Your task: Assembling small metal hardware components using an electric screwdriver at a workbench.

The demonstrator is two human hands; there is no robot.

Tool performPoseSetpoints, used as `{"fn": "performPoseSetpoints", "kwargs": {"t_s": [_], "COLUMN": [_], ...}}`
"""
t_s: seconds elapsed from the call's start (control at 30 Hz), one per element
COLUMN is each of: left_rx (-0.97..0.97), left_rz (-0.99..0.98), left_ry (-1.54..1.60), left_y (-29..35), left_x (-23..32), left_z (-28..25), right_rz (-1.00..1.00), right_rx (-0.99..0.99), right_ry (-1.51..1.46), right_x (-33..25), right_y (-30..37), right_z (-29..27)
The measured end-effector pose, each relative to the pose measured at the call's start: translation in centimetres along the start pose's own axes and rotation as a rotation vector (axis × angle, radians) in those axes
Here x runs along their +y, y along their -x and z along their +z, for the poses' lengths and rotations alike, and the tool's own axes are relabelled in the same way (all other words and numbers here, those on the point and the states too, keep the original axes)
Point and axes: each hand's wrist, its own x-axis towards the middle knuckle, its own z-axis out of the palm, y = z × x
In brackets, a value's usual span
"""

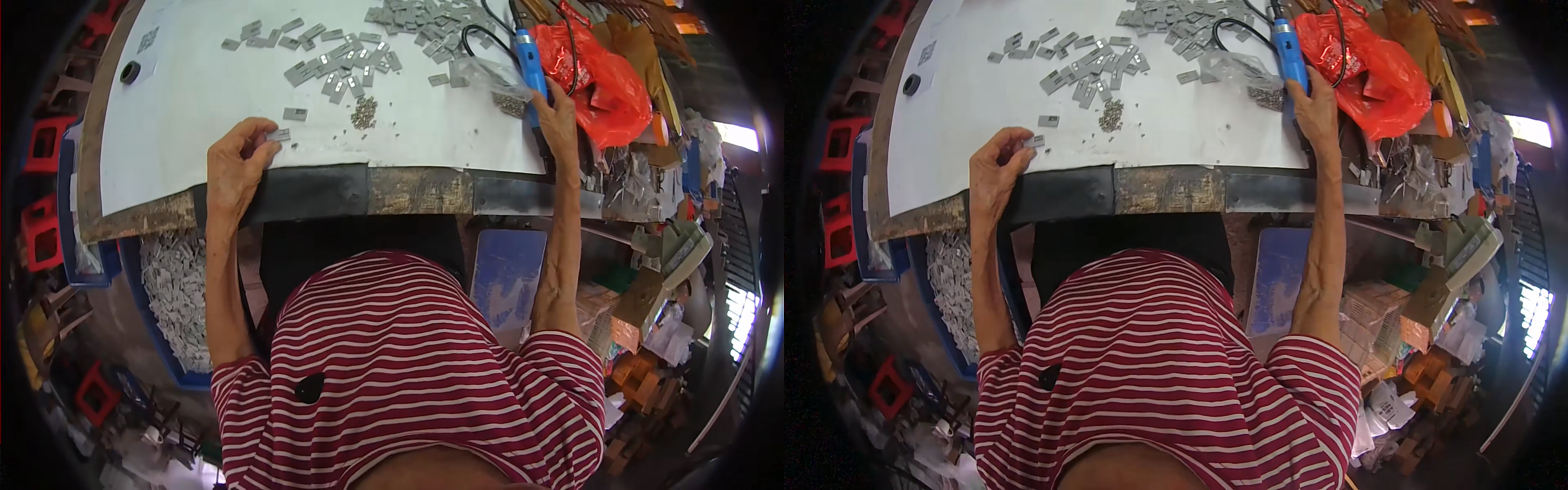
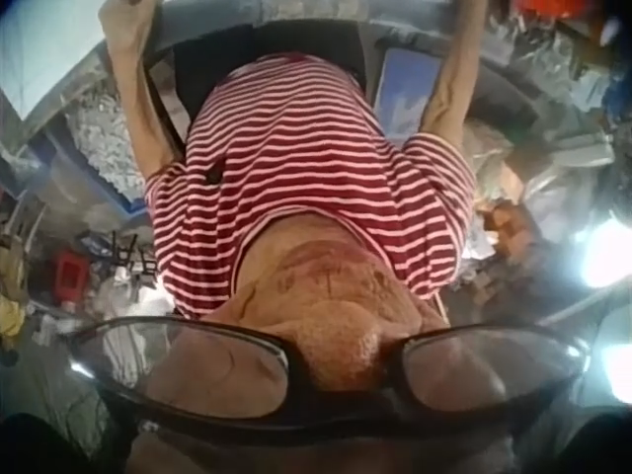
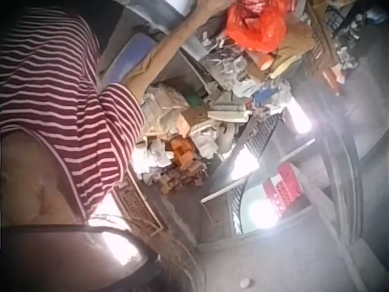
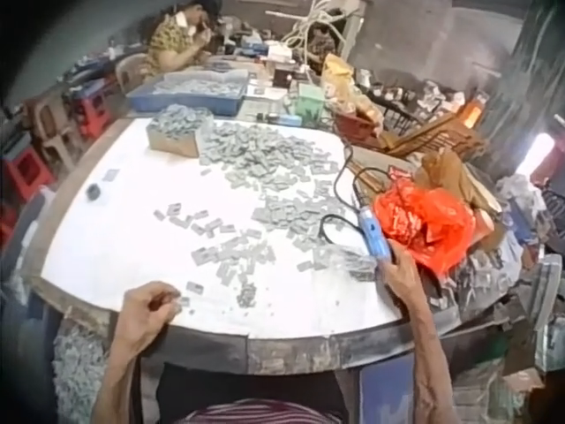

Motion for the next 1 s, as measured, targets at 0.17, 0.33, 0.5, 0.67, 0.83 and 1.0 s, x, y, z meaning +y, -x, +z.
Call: {"fn": "performPoseSetpoints", "kwargs": {"t_s": [0.17, 0.33, 0.5, 0.67, 0.83, 1.0], "left_rx": [0.009, -0.014, 0.009, -0.005, 0.037, 0.071], "left_rz": [0.013, 0.019, 0.025, 0.040, 0.072, 0.083], "left_ry": [-0.018, -0.026, -0.026, 0.002, -0.082, -0.098], "left_y": [0.1, 0.1, 0.6, 0.3, 0.5, 0.8], "left_x": [0.1, 0.1, -0.4, -0.2, 0.1, -0.2], "left_z": [-0.2, -0.1, -0.3, 0.1, 0.1, 0.1], "right_rz": [0.270, 0.220, -0.115, -0.222, -0.315, -0.298], "right_rx": [0.026, 0.005, -0.506, -0.677, -0.543, -0.307], "right_ry": [-0.485, -1.368, -2.046, -1.970, -1.584, -1.455], "right_x": [-0.6, -3.9, -8.5, -12.9, -17.9, -20.8], "right_y": [0.9, 3.7, 4.8, 4.8, 4.7, 5.3], "right_z": [-2.1, -4.7, -1.8, -0.5, 0.8, 3.2]}}
